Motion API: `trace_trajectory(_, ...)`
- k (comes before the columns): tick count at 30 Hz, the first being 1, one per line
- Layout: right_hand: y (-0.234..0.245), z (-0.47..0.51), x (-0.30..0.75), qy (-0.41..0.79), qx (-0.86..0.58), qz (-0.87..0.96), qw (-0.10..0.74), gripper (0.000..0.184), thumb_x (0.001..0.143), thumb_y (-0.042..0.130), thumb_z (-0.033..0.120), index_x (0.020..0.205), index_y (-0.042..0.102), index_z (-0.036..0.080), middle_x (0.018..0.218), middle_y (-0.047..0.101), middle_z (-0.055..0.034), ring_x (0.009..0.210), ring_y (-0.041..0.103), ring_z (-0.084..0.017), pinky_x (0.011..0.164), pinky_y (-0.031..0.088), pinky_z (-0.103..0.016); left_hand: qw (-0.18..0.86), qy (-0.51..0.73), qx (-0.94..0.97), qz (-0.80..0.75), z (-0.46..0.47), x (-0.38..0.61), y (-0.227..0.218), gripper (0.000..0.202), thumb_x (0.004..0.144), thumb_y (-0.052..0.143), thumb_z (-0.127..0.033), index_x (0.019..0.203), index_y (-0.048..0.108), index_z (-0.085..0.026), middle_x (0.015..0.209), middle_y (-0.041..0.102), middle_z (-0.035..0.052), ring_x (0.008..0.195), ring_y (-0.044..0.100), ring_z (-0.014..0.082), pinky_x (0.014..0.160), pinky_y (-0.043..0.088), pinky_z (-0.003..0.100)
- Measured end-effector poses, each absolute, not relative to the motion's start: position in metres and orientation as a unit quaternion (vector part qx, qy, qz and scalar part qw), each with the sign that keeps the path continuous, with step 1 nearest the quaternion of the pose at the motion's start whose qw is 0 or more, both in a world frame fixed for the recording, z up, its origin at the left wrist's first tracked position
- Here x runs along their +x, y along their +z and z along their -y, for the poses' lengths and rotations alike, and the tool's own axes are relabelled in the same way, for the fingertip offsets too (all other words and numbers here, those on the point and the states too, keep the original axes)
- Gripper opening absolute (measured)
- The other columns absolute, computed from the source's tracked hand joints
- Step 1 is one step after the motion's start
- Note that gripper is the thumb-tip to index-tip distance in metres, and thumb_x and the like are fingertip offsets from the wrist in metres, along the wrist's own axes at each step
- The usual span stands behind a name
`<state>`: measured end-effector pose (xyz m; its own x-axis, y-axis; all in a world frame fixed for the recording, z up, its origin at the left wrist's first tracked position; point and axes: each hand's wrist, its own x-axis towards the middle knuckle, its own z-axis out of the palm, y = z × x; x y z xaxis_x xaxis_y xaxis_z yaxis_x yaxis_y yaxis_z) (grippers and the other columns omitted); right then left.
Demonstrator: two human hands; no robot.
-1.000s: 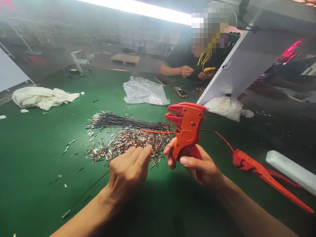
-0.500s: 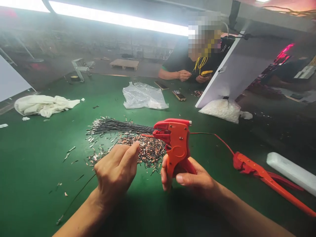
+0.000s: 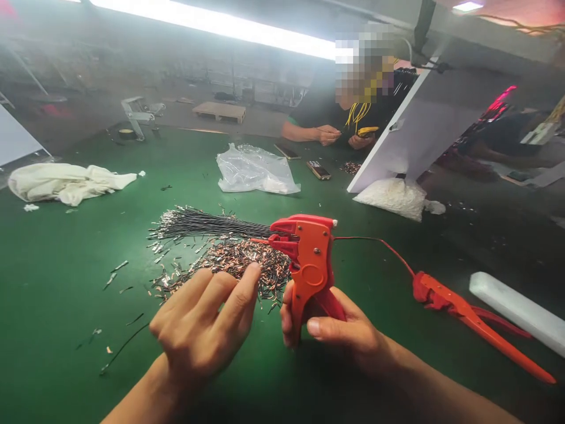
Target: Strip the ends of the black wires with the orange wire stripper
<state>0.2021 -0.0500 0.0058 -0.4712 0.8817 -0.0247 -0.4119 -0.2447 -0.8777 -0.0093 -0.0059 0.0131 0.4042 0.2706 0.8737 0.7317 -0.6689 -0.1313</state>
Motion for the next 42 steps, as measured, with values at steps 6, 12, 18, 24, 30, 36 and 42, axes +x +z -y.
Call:
trace_trajectory(6,-0.002,0.052,0.196,0.741,-0.253,0.437,0.444,0.03,0.084,0.069,0.031,0.109,0.059,0.017,0.092,0.065,-0.0071,0.077,0.062,-0.019,0.071,0.048,-0.035,0.215,-0.455,-0.821,0.27,0.017,-0.008,0.015,0.037,0.066,0.08,-0.006,0.101,0.068,-0.007,0.065,0.064,0.003,0.059,0.047,0.0138,0.055,0.039,0.027)
trace_trajectory(12,-0.003,0.051,0.196,0.738,-0.248,0.44,0.447,0.029,0.086,0.067,0.03,0.11,0.059,0.016,0.09,0.064,-0.0065,0.077,0.061,-0.018,0.071,0.046,-0.033,0.249,-0.454,-0.806,0.286,0.018,-0.009,0.019,0.036,0.065,0.078,-0.002,0.099,0.069,-0.007,0.057,0.059,-0.0009,0.055,0.046,0.0122,0.055,0.039,0.027)
trace_trajectory(18,-0.003,0.051,0.195,0.746,-0.247,0.435,0.441,0.029,0.084,0.069,0.03,0.107,0.06,0.016,0.089,0.062,-0.006,0.076,0.058,-0.017,0.071,0.045,-0.031,0.238,-0.422,-0.833,0.268,0.026,-0.01,0.021,0.038,0.069,0.077,-0.012,0.106,0.069,-0.008,0.064,0.065,0.0015,0.059,0.051,0.0149,0.055,0.039,0.028)
trace_trajectory(24,-0.004,0.048,0.193,0.749,-0.223,0.434,0.448,0.026,0.085,0.067,0.028,0.107,0.06,0.016,0.086,0.062,-0.0051,0.072,0.059,-0.016,0.069,0.047,-0.031,0.257,-0.421,-0.829,0.264,0.029,-0.004,0.029,0.025,0.074,0.075,-0.017,0.097,0.07,-0.01,0.058,0.064,-0.0021,0.053,0.047,0.0129,0.05,0.034,0.028)
trace_trajectory(30,-0.006,0.048,0.195,0.757,-0.237,0.428,0.434,0.029,0.084,0.066,0.029,0.109,0.062,0.014,0.091,0.064,-0.0076,0.077,0.061,-0.018,0.072,0.048,-0.032,0.243,-0.446,-0.81,0.292,0.025,0.0,0.022,0.022,0.076,0.071,-0.012,0.098,0.07,-0.01,0.06,0.064,-0.0005,0.058,0.049,0.0157,0.055,0.036,0.029)
trace_trajectory(36,-0.01,0.051,0.194,0.778,-0.212,0.401,0.435,0.034,0.075,0.056,0.013,0.108,0.063,0.015,0.088,0.069,-0.007,0.076,0.064,-0.02,0.071,0.05,-0.033,0.198,-0.439,-0.826,0.293,0.023,0.004,0.016,0.021,0.081,0.068,-0.016,0.102,0.067,-0.01,0.063,0.064,0.0008,0.058,0.051,0.0165,0.054,0.035,0.03)
trace_trajectory(42,0.001,0.048,0.196,0.74,-0.294,0.417,0.438,0.033,0.075,0.056,0.014,0.106,0.063,0.017,0.091,0.07,-0.0053,0.084,0.063,-0.021,0.08,0.048,-0.033,0.133,-0.396,-0.854,0.309,0.034,0.018,0.012,0.046,0.089,0.059,-0.049,0.116,0.061,-0.012,0.085,0.07,0.0067,0.072,0.062,0.0199,0.062,0.042,0.031)
